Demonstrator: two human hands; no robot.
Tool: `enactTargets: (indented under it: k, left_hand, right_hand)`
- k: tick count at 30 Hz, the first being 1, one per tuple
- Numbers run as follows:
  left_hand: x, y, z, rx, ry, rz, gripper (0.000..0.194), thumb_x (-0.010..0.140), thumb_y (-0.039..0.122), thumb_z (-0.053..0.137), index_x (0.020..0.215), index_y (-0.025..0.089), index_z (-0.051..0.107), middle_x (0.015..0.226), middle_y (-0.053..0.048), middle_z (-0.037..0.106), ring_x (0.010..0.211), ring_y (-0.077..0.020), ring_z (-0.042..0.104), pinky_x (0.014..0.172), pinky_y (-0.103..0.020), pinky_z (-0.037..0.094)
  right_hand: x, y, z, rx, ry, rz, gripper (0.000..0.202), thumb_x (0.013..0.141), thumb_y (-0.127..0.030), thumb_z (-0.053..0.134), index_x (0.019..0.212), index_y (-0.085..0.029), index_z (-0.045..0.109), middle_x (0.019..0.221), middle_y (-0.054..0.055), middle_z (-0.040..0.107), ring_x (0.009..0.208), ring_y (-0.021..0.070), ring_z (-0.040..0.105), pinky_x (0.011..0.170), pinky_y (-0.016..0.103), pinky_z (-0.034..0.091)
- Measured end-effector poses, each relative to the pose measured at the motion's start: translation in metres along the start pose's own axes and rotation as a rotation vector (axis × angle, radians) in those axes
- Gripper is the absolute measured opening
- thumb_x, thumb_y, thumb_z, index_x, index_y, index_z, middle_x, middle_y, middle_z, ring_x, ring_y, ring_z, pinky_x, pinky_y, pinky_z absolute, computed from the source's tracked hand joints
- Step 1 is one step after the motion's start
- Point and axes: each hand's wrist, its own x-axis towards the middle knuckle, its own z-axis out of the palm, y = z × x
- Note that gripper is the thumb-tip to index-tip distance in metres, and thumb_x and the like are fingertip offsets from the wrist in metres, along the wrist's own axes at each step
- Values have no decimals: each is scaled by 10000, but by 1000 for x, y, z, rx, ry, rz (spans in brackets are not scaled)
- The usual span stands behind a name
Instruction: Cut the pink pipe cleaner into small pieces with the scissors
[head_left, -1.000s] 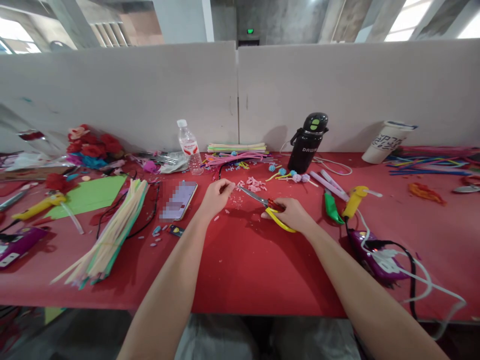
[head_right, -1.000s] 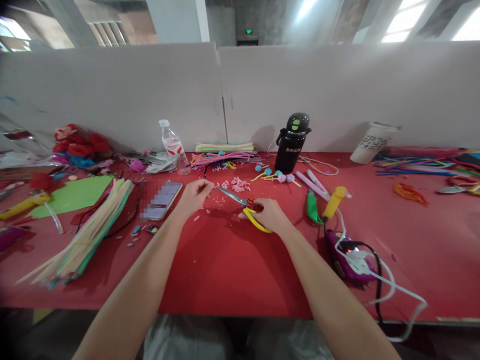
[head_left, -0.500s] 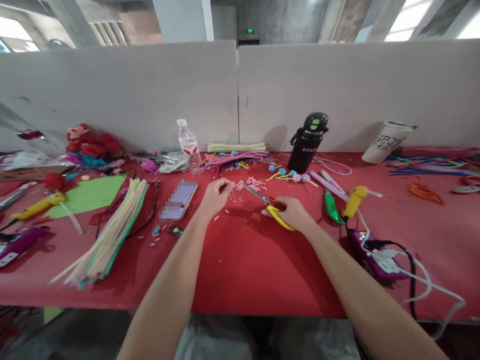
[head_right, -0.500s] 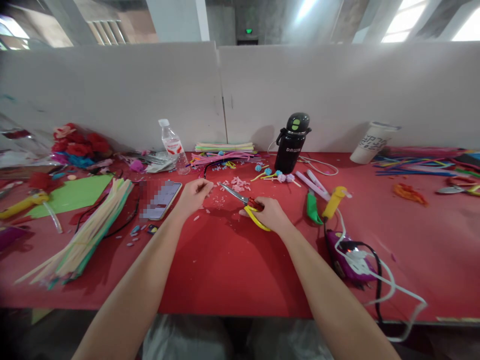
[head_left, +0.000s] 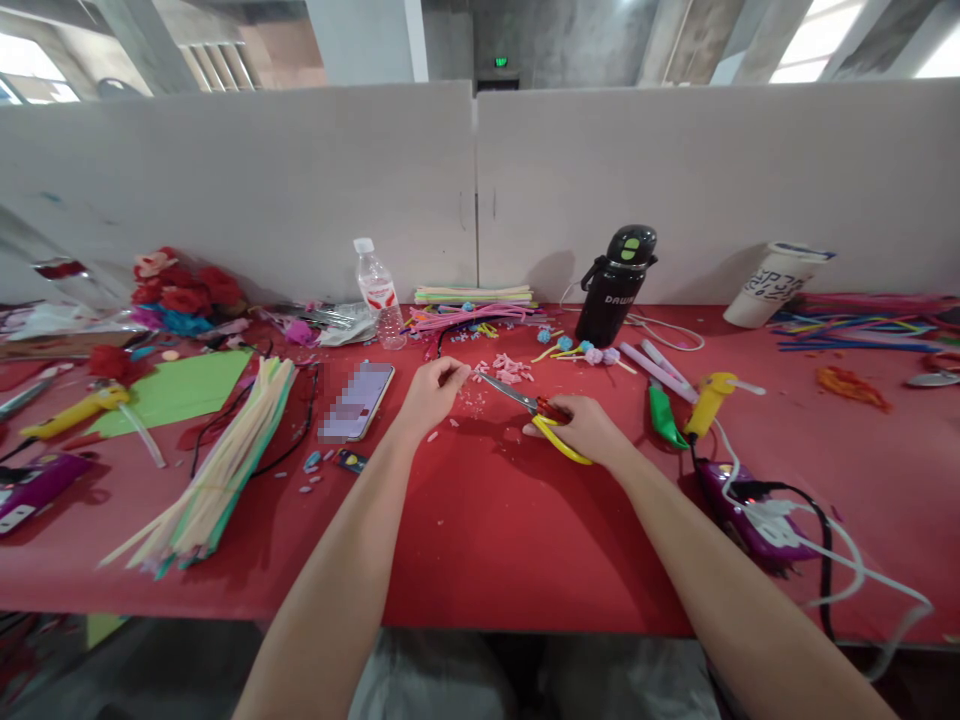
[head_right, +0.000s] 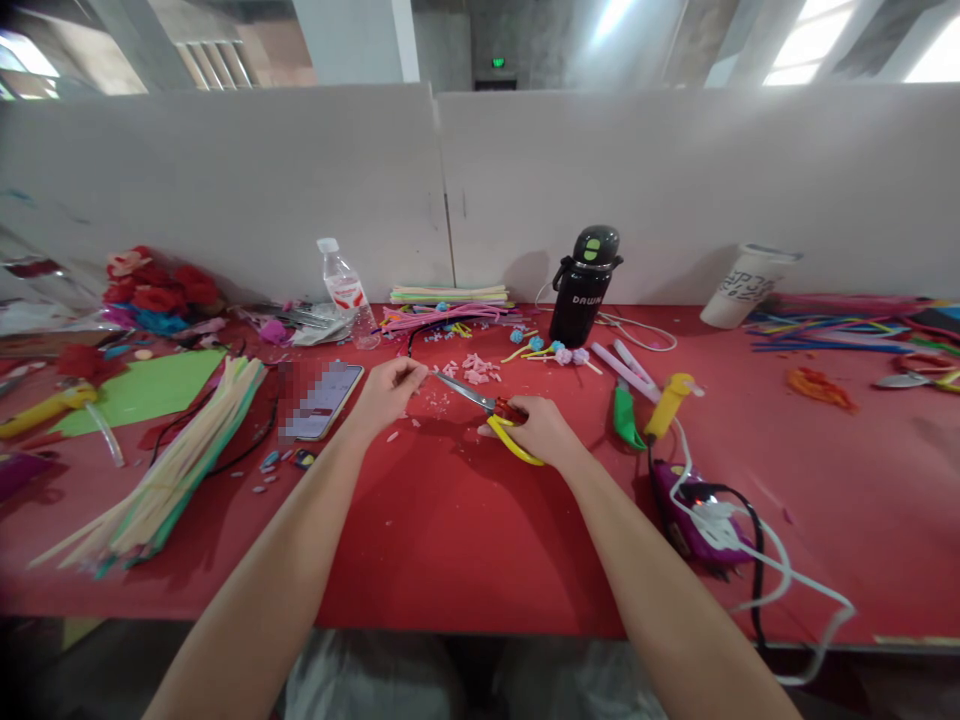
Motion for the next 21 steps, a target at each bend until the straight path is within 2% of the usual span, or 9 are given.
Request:
enactTargets:
  k: [15,21]
  left_hand:
    - [-1,3,0,5,-6,-1,308,833,435,494,752,153,588,666,-8,572,609,-116,507,593,-228,393]
    - [0,-3,1,-21,13,-29,317,824,448,505,766,150,596,673,-16,576,619,-122,511,600,-233,402]
  right_hand:
    - [0,-3,-1,9,-1,19,504,623,-642,650,582,-175,464,546,-40,407,537,94,315,470,231,210]
    - [0,-5,-1,1,20,28,505,626,-655,638,603,-176,481,549,-40,408,537,95,316,476,236,205]
